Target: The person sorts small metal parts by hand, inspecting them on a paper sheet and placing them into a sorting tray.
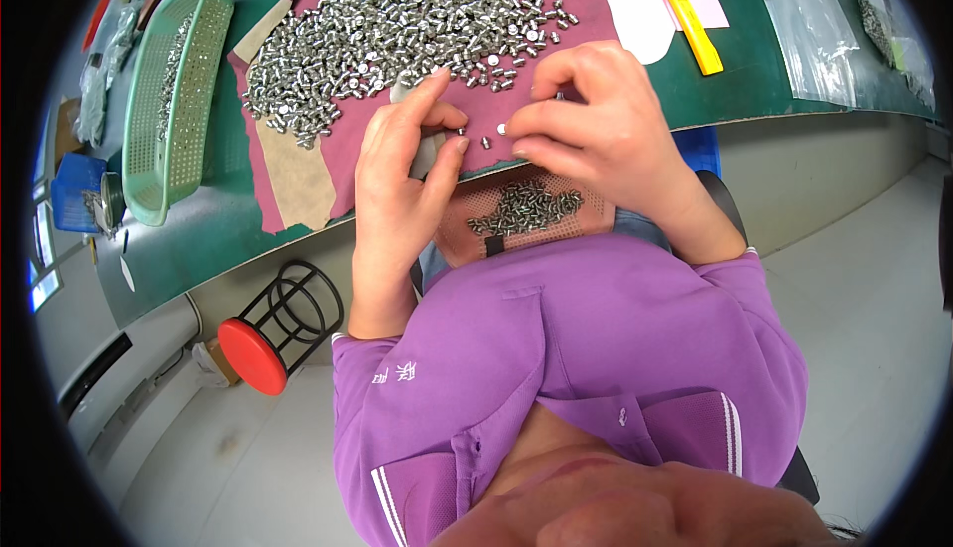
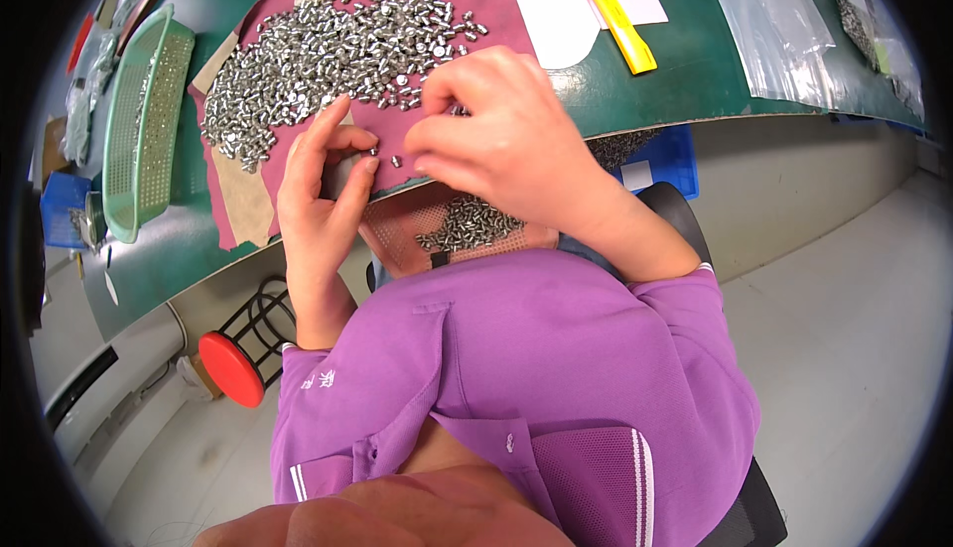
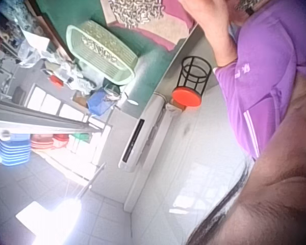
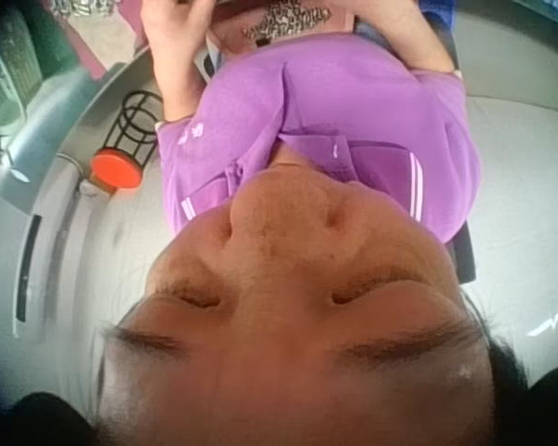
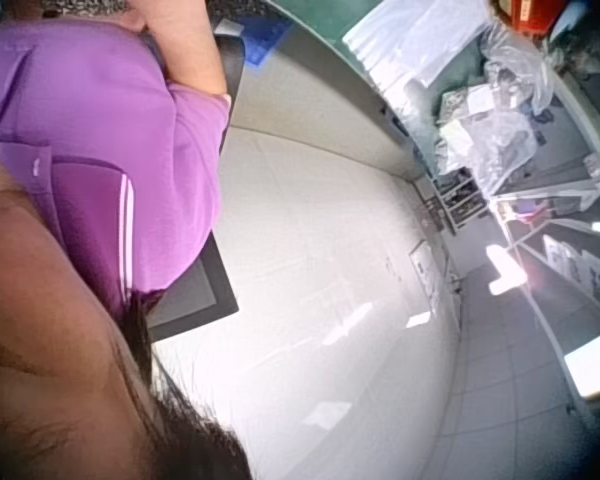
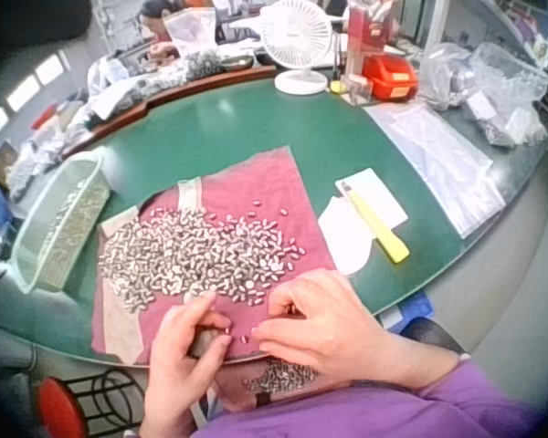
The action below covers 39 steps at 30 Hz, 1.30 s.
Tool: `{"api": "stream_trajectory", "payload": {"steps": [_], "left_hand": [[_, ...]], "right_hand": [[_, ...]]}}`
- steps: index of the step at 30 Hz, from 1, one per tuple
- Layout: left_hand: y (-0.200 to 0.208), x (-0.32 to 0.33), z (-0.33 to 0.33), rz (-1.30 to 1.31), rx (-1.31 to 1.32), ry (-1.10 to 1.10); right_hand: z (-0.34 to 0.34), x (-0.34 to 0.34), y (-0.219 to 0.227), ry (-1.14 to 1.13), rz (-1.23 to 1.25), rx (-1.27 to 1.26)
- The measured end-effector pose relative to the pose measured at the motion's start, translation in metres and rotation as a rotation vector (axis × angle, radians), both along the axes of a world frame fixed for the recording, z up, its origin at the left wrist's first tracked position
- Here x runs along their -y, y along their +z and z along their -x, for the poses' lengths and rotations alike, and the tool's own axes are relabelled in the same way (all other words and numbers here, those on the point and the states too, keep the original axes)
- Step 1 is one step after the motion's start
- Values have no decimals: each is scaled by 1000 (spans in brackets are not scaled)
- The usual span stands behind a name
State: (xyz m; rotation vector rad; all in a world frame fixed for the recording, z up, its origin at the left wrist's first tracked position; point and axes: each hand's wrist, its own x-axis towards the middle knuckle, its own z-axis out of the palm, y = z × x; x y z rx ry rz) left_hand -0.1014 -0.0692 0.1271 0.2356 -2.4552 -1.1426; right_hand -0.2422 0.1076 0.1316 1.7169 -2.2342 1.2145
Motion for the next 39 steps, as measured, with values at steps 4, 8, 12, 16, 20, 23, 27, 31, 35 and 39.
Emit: {"api": "stream_trajectory", "payload": {"steps": [4, 8, 12, 16, 20, 23, 27, 31, 35, 39], "left_hand": [[-1, -4, 0, -147, 67, 56], [8, -5, -3, -129, 113, 47], [9, -4, -4, -143, 122, 10], [9, -6, -5, -177, 88, 59], [10, -6, -8, -134, 99, 73], [10, -7, -7, -137, 122, 69], [4, -13, 2, -166, 91, 27], [2, -18, 15, -86, 31, -24], [3, -15, 10, -149, 121, -105], [16, -18, 0, -176, 171, -129]], "right_hand": [[-12, 15, -3, 32, 45, -76], [-15, 19, -2, -15, 25, -114], [-15, 20, 0, -22, -2, -114], [-12, 14, 1, -46, -21, -70], [-7, 1, 4, -96, -67, -42], [-3, -5, 6, -103, -94, -63], [1, -3, 1, -69, -69, -51], [3, 3, -4, -31, -24, -105], [2, 1, 0, 7, -27, -106], [0, -5, 0, 131, -53, -26]]}}
